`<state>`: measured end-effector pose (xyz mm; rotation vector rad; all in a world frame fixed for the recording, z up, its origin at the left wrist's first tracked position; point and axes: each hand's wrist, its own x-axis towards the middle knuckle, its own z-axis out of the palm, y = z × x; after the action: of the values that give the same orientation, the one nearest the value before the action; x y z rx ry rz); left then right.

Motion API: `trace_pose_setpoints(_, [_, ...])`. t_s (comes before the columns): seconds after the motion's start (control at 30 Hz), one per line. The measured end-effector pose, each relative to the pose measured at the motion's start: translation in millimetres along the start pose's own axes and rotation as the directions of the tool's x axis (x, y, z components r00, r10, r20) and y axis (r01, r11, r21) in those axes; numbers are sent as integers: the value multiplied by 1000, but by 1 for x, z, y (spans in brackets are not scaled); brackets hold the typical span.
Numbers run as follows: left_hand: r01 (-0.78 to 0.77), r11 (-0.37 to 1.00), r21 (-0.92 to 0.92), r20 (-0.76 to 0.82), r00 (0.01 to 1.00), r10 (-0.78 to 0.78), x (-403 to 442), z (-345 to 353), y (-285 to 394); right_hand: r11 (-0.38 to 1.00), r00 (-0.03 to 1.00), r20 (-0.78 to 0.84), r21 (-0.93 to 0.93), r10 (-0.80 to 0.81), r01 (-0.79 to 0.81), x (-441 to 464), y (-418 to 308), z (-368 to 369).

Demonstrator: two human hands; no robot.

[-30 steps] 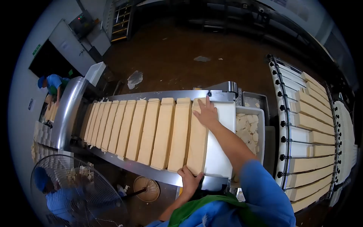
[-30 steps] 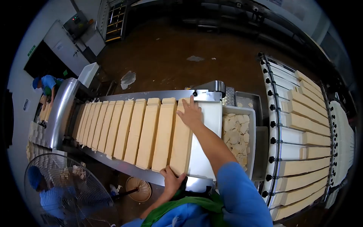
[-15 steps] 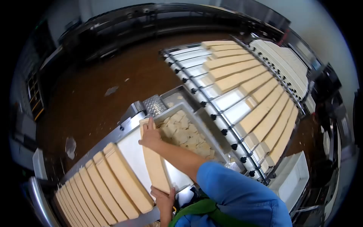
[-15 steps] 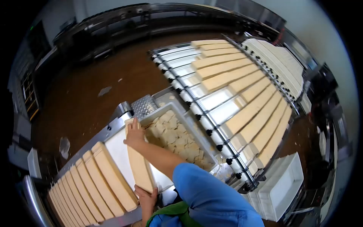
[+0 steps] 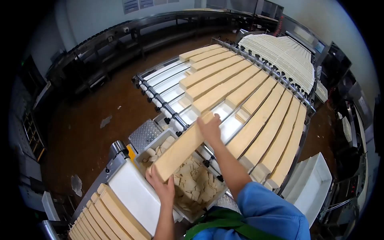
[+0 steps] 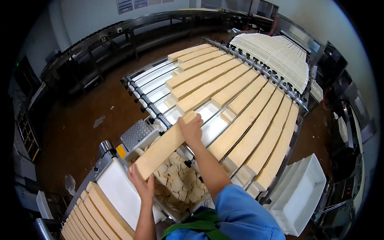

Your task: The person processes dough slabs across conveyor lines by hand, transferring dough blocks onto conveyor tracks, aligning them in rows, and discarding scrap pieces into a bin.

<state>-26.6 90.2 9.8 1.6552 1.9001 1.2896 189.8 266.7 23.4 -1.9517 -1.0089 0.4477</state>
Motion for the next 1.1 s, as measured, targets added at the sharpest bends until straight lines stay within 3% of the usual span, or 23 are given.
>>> trace_pose_setpoints(0.03, [-73,993,-91,24,997,75,17,9,8,1000,1000,2,9,-3,3,25,7,-7])
trace_pose_setpoints(0.07, [-78,993,-86,17,997,80,34,17,10,988,992,115,-147,56,-39,49,13,-15])
trace_pose_setpoints(0.1, [-98,983,-158,98,989,114,50,24,9,951,967,218,-302,130,-60,68,22,-20])
trace_pose_setpoints(0.13, [-108,968,-228,175,973,150,63,34,7,954,966,224,-295,126,-56,83,33,-22])
trace_pose_setpoints(0.2, [-142,972,-190,175,969,175,79,59,9,810,970,239,-562,-36,169,106,46,-27])
trace_pose_setpoints(0.27, [71,933,-354,397,914,81,89,81,16,809,957,290,-567,21,155,118,49,-29])
trace_pose_setpoints(0.33, [79,911,-404,417,903,107,91,110,6,796,985,75,-582,-153,168,115,61,-18])
trace_pose_setpoints(0.37, [54,966,-253,447,892,67,93,115,25,825,974,209,-534,-84,185,103,46,-22])
trace_pose_setpoints(0.4, [27,995,-97,470,882,22,95,119,36,848,946,294,-460,-136,265,90,39,-16])
trace_pose_setpoints(0.47, [99,984,-151,481,877,-14,95,124,35,872,862,460,-308,-214,381,55,22,-7])
trace_pose_setpoints(0.53, [118,921,-372,347,938,20,90,131,20,880,800,552,-227,-237,417,20,4,-7])
trace_pose_setpoints(0.6, [154,897,-414,282,959,-34,85,130,11,816,727,655,-294,-208,498,-4,-4,-4])
trace_pose_setpoints(0.63, [179,865,-469,216,973,-84,81,128,6,763,753,601,-344,-269,547,-8,5,7])
trace_pose_setpoints(0.67, [181,867,-464,207,974,-93,76,123,7,761,744,610,-336,-273,555,-9,4,11])
trace_pose_setpoints(0.73, [91,995,-50,-62,994,-94,60,108,8,821,758,621,-316,-200,476,-10,4,17])
trace_pose_setpoints(0.8, [157,980,-125,-78,983,-167,43,91,0,810,767,576,-287,-281,512,-17,1,14])
trace_pose_setpoints(0.87, [211,971,-109,-140,964,-225,22,68,-3,889,687,671,-88,-281,449,-13,-4,7])
trace_pose_setpoints(0.93, [230,962,-146,-196,947,-256,-1,45,-22,892,712,621,-47,-327,450,-8,-5,16])
trace_pose_setpoints(0.97, [257,953,-162,-246,925,-291,-15,35,-36,837,761,385,62,-522,543,1,-3,29])
trace_pose_setpoints(1.0, [286,941,-179,-293,898,-329,-29,25,-48,753,746,110,139,-657,643,10,-1,41])
trace_pose_setpoints(1.1, [350,924,-155,-348,856,-383,-66,-15,-61,868,864,157,-64,-478,492,48,-10,67])
